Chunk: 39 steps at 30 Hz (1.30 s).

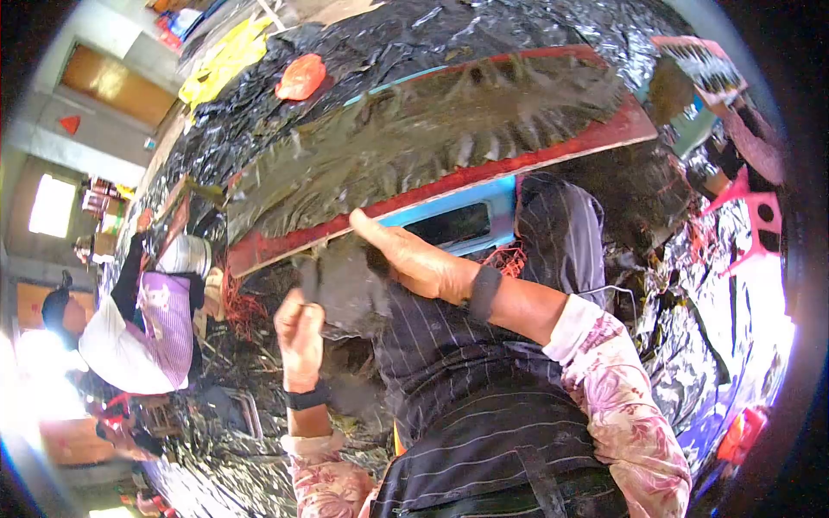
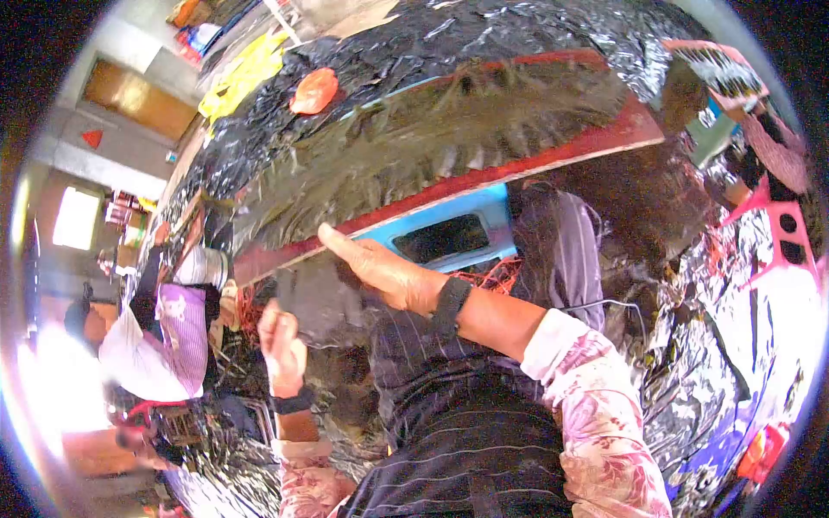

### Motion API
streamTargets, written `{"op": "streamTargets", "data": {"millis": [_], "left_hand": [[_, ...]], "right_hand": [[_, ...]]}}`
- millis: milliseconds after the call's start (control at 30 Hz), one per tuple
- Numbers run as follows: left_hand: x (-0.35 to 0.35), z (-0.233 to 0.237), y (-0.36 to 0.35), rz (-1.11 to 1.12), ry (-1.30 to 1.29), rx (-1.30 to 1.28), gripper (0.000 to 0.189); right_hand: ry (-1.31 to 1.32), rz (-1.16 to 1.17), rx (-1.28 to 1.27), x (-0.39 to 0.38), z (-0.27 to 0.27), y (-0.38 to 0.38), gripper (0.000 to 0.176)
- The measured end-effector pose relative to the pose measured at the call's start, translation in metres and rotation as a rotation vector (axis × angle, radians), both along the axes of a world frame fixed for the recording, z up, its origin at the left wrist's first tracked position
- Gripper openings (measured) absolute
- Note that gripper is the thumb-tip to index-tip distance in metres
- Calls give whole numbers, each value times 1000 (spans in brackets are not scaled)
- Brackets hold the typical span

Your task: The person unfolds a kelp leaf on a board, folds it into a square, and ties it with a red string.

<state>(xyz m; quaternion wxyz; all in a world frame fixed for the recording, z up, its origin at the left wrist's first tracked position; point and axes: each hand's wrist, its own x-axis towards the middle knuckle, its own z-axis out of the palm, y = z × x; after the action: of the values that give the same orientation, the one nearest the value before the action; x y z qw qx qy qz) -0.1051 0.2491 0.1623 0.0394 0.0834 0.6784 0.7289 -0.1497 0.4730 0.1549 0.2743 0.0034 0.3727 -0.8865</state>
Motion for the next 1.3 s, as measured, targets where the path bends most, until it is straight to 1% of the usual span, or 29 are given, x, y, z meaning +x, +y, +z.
{"op": "streamTargets", "data": {"millis": [33,67,100,167,200,233,300,333,400,433,467,533,567,600,633,667,700,767,800,833,900,967,1033,1067,1100,1167,1233,1267,1300], "left_hand": [[-3,-2,9,-41,31,-139,10],[1,-1,21,-63,1,-243,8],[5,10,43,-80,-26,-347,9],[5,-6,43,-147,-44,-326,16],[-3,-13,38,-168,-51,-378,30],[-2,-25,40,-109,-19,-288,44],[-5,-25,59,-18,18,-42,48],[-6,-19,68,-18,21,-43,48],[-8,-3,82,83,85,-133,42],[-10,-3,83,85,85,-133,42],[-12,-5,84,92,103,-117,38],[-14,-15,82,106,178,-88,27],[-13,-18,81,102,176,-87,27],[-11,-17,85,165,199,-166,24],[-8,-17,88,230,221,-244,21],[-8,-16,95,311,264,-257,15],[-8,-16,94,313,264,-256,15],[-6,-16,90,358,251,-376,17],[-6,-17,90,360,250,-376,17],[-5,-19,91,372,238,-345,19],[-6,-21,94,394,214,-279,31],[-10,-22,98,385,211,-245,32],[-12,-19,100,374,209,-213,34],[-13,-14,98,302,278,-288,31],[-15,-10,97,230,347,-362,29],[-15,-7,97,205,364,-403,26],[-16,-4,97,144,377,-424,22],[-19,-7,93,145,379,-437,30],[-22,-6,91,146,381,-435,30]], "right_hand": [[-56,-23,-59,0,-2,3,45],[-37,-65,-94,1,-6,6,34],[-30,-79,-95,2,-11,9,34],[107,-188,-56,3,-21,17,27],[207,-268,-30,4,-24,18,23],[216,-273,-31,5,-27,19,23],[457,-349,44,7,-31,19,25],[501,-363,35,10,-26,19,26],[522,-351,57,14,-27,17,28],[539,-340,79,16,-28,16,30],[553,-324,197,19,-28,17,29],[553,-343,158,26,-16,15,25],[551,-366,120,29,-13,15,24],[578,-385,179,29,-14,18,24],[576,-387,181,30,-14,18,24],[538,-426,189,31,-14,18,25],[501,-464,195,31,-15,18,25],[466,-466,256,30,-22,26,29],[437,-480,174,32,-20,26,29],[408,-495,94,35,-18,25,29],[367,-506,83,37,-21,22,29],[324,-520,75,37,-26,24,30],[184,-395,-39,37,-28,32,32],[130,-309,-175,37,-27,39,32],[131,-313,-172,38,-18,42,32],[113,-252,-97,40,-3,48,29],[243,-162,16,36,-7,50,23],[291,-205,75,35,-8,50,23],[338,-245,135,33,-4,50,23]]}}
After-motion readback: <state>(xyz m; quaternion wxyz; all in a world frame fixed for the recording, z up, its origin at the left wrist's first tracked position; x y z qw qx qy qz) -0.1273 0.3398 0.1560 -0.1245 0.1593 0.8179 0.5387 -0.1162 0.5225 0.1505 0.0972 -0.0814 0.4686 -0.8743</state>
